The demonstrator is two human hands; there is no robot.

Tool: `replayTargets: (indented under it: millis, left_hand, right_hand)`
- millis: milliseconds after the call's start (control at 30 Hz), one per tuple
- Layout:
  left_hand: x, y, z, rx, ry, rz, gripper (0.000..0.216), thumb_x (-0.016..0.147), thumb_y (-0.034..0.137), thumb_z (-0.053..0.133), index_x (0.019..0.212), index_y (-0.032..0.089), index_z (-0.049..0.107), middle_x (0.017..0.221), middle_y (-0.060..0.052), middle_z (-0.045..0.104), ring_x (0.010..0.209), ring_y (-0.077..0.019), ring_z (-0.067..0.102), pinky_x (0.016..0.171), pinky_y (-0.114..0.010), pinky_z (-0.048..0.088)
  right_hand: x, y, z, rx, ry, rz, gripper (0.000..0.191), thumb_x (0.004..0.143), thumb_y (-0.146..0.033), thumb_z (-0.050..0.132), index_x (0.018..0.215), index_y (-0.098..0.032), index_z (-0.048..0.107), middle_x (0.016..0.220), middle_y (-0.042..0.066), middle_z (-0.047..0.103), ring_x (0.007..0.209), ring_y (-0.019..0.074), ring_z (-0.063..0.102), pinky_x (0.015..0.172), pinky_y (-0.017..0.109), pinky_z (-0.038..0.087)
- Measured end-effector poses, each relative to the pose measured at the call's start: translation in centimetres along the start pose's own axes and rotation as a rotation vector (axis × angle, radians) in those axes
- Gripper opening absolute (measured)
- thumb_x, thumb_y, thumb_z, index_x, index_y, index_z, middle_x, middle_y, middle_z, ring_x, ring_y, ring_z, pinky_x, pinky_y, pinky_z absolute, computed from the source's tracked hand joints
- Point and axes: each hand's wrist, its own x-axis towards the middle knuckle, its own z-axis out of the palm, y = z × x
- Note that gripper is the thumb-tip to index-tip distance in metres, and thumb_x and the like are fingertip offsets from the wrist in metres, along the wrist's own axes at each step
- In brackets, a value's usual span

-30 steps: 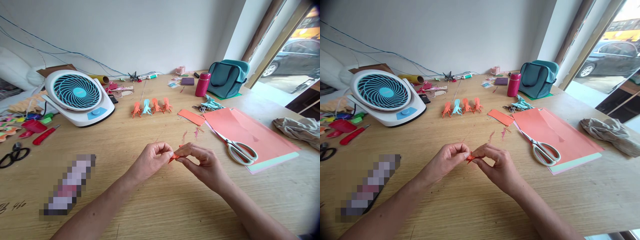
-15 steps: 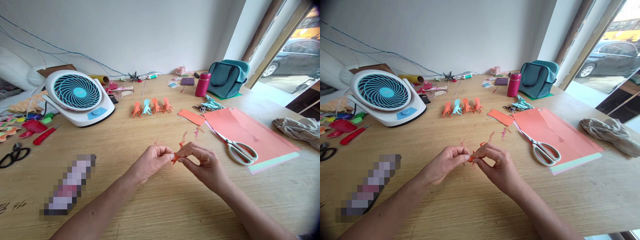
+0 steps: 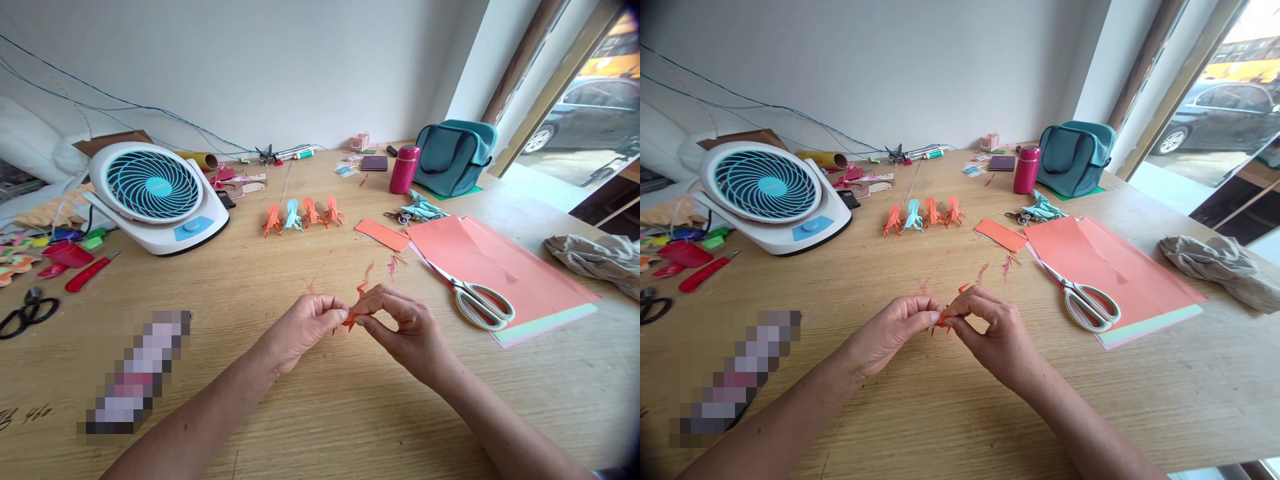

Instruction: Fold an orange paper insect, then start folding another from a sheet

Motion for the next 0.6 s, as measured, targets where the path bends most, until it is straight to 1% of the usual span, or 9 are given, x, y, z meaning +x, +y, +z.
replayTargets:
  millis: [333, 467, 600]
  left_hand:
    - [-0.54, 0.34, 0.04, 0.015, -0.024, -0.052, 0.024, 0.078, 0.040, 0.064, 0.080, 0.016, 0.065, 0.080, 0.000, 0.059, 0.081, -0.0155, 0.049, 0.081, -0.029, 0.035]
    - [-0.64, 0.57, 0.33, -0.003, -0.001, -0.023, 0.023, 0.077, 0.039, 0.064, 0.074, 0.017, 0.062, 0.073, 0.001, 0.054, 0.075, -0.0148, 0.044, 0.075, -0.029, 0.034]
    - [-0.70, 0.83, 0.66, -0.008, 0.012, -0.011, 0.022, 0.077, 0.038, 0.063, 0.072, 0.017, 0.062, 0.072, 0.000, 0.053, 0.073, -0.0146, 0.042, 0.071, -0.028, 0.034]
  right_hand:
    - [-0.09, 0.05, 0.15, 0.015, -0.013, -0.030, 0.013, 0.093, -0.012, 0.063, 0.089, -0.022, 0.071, 0.082, 0.002, 0.071, 0.077, 0.0151, 0.067, 0.072, 0.030, 0.053]
    - [-0.06, 0.10, 0.08, 0.030, -0.003, -0.024, 0.012, 0.093, -0.013, 0.063, 0.086, -0.022, 0.069, 0.083, 0.003, 0.071, 0.079, 0.0156, 0.066, 0.074, 0.032, 0.053]
    - [-0.05, 0.12, -0.01, 0.031, -0.004, -0.007, 0.012, 0.093, -0.016, 0.062, 0.085, -0.022, 0.068, 0.082, 0.003, 0.070, 0.078, 0.0169, 0.066, 0.074, 0.033, 0.052]
